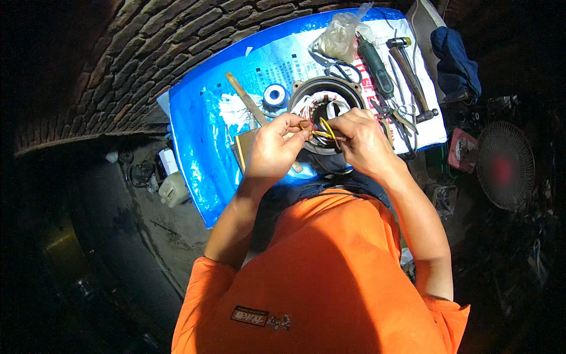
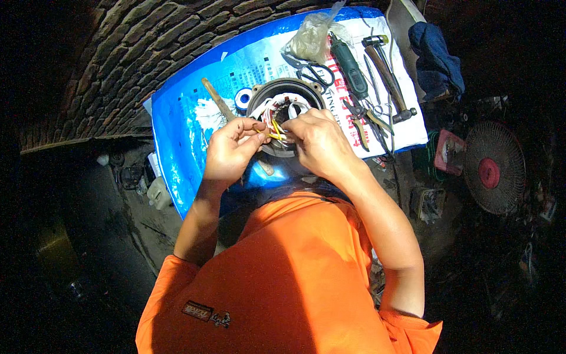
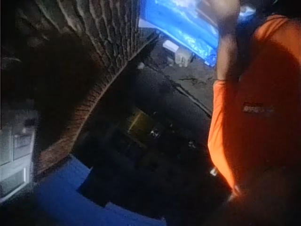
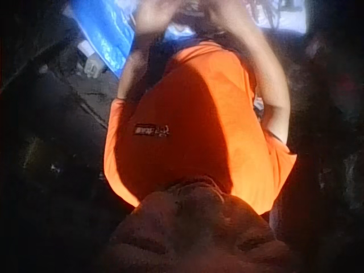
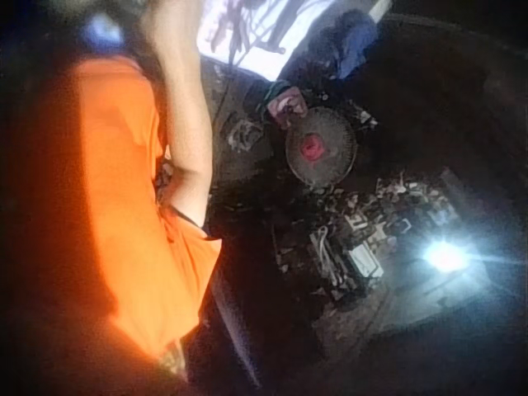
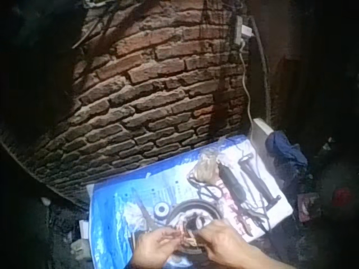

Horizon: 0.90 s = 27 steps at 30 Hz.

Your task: The person wraps white tape around the wires of a circular electrical component, likely a motor stator, to secure and insulate the connections. They repeatedly pull tape, wrap it around the wires, and press it down with their fingers.

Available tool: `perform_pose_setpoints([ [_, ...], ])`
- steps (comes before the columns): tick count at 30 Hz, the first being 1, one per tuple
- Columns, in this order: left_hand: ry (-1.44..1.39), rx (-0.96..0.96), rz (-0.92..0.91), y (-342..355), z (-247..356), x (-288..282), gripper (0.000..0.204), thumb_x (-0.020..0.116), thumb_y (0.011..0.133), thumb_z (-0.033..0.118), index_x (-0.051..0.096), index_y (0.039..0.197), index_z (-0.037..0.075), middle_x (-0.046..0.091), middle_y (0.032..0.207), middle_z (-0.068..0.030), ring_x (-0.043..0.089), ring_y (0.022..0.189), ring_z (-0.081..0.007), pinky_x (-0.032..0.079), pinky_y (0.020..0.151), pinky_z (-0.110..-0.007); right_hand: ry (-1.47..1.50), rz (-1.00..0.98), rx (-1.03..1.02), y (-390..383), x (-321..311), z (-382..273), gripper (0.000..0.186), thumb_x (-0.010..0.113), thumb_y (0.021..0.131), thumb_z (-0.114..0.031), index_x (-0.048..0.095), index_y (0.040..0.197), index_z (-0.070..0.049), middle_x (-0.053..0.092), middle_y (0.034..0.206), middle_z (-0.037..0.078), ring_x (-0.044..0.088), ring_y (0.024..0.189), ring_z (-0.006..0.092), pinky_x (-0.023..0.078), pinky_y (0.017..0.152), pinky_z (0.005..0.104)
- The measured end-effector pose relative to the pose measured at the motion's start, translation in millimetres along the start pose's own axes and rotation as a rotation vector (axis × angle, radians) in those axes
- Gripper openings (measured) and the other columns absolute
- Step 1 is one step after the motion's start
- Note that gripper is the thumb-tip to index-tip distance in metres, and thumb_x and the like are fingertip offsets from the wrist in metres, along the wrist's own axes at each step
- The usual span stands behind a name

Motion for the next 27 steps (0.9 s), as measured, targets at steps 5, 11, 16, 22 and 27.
perform_pose_setpoints([
  [5,-0.002,0.026,0.047,2,0,3,0.016,0.064,0.096,0.002,0.065,0.11,-0.005,0.072,0.1,-0.0101,0.067,0.087,-0.011,0.054,0.076,-0.024,-0.066,0.045,-0.016,-3,-12,-4,0.026,0.069,0.07,0.002,0.07,0.094,-0.007,0.067,0.086,0.008,0.063,0.092,0.027,0.042,0.088,0.0408],
  [11,0.047,0.018,0.037,6,3,4,0.016,0.062,0.097,0.001,0.065,0.111,-0.006,0.071,0.104,-0.0116,0.068,0.094,-0.0133,0.056,0.085,-0.027,-0.193,0.07,0.024,-13,-27,2,0.019,0.073,0.075,-0.004,0.071,0.093,-0.01,0.066,0.097,0.004,0.057,0.097,0.0254,0.038,0.088,0.0402],
  [16,-0.006,0.099,0.014,10,3,4,0.014,0.061,0.096,-0.002,0.064,0.11,-0.006,0.069,0.111,-0.0134,0.066,0.103,-0.0153,0.053,0.092,-0.029,-0.216,0.07,-0.013,-5,-18,-2,0.014,0.071,0.078,-0.012,0.072,0.092,-0.011,0.065,0.092,0.002,0.057,0.093,0.0248,0.039,0.083,0.0401],
  [22,0.011,0.264,0.024,8,1,3,0.012,0.062,0.094,-0.005,0.063,0.106,-0.006,0.067,0.108,-0.0122,0.065,0.101,-0.0155,0.053,0.091,-0.028,-0.21,-0.09,0.041,12,-9,-4,0.017,0.076,0.081,-0.018,0.076,0.097,-0.013,0.065,0.084,0.003,0.057,0.089,0.024,0.037,0.083,0.0394],
  [27,0.303,0.415,0.087,3,12,5,0.009,0.064,0.093,-0.005,0.066,0.101,-0.004,0.071,0.102,-0.0132,0.068,0.093,-0.0158,0.055,0.082,-0.028,-0.159,-0.033,-0.007,13,-2,1,0.01,0.073,0.082,-0.024,0.077,0.085,-0.014,0.064,0.08,0.002,0.057,0.088,0.0245,0.035,0.084,0.0448],
])
Point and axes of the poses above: each hand's wrist, its own y-axis towards the middle knuckle, its own x-axis out of the palm, z = x × y, the point moved 5 cm from there along y, towards the middle knuckle
